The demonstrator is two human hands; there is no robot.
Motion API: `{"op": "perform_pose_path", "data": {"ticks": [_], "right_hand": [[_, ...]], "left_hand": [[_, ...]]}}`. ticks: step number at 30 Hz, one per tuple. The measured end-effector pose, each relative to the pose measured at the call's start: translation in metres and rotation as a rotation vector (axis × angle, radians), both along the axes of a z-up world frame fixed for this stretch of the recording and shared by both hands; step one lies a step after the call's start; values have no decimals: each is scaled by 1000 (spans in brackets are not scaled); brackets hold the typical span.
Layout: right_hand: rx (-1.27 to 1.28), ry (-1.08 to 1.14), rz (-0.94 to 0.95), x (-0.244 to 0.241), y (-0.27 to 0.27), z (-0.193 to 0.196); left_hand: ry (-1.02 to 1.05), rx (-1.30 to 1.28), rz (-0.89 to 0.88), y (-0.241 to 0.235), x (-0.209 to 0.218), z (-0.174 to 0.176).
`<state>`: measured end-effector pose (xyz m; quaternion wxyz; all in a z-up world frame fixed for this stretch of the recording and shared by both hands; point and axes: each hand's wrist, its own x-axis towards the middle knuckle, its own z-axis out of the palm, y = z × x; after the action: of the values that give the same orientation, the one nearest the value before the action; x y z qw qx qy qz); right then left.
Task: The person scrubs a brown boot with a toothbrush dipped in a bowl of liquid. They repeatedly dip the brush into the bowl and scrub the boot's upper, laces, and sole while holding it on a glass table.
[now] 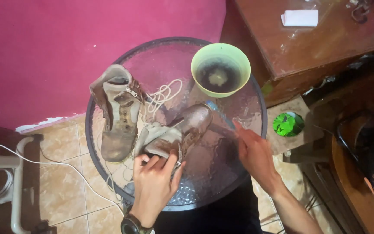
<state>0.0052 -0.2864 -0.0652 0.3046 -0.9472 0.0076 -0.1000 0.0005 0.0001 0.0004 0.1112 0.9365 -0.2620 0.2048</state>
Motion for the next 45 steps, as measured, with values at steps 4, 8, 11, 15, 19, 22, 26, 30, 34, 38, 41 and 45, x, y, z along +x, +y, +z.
{"op": "perform_pose_path", "data": {"ticks": [4, 8, 11, 15, 19, 22, 26, 30, 34, 38, 41, 45], "right_hand": [[197, 67, 339, 1, 11, 7], [1, 15, 126, 10, -5, -3], [46, 83, 177, 8, 18, 19], [-105, 15, 64, 22, -5, -5], [-73, 28, 248, 19, 10, 14], [-195, 5, 341, 15, 7, 3], [-178, 38, 255, 22, 16, 14], [-176, 163, 193, 33, 3, 9], [-155, -32, 208, 4, 14, 2], [-98, -10, 173, 5, 5, -24], [-18, -87, 167, -4, 11, -33], [63, -93, 173, 7, 12, -33]], "left_hand": [[-9, -12, -17, -1, 2, 2], [-3, 11, -4, 0, -1, 2], [3, -2, 0, 1, -1, 2], [-14, -2, -16, -1, 1, 3], [20, 2, -11, 0, 3, -2], [14, 23, -13, 0, -1, -1], [-4, 11, -8, 0, 2, 2], [-6, 13, -13, -1, 3, 2], [6, 16, -9, 1, 1, -3], [-10, 22, -17, -1, 4, -4], [2, 37, -10, 2, 1, -4], [-13, 17, -21, 0, 4, 1]]}}
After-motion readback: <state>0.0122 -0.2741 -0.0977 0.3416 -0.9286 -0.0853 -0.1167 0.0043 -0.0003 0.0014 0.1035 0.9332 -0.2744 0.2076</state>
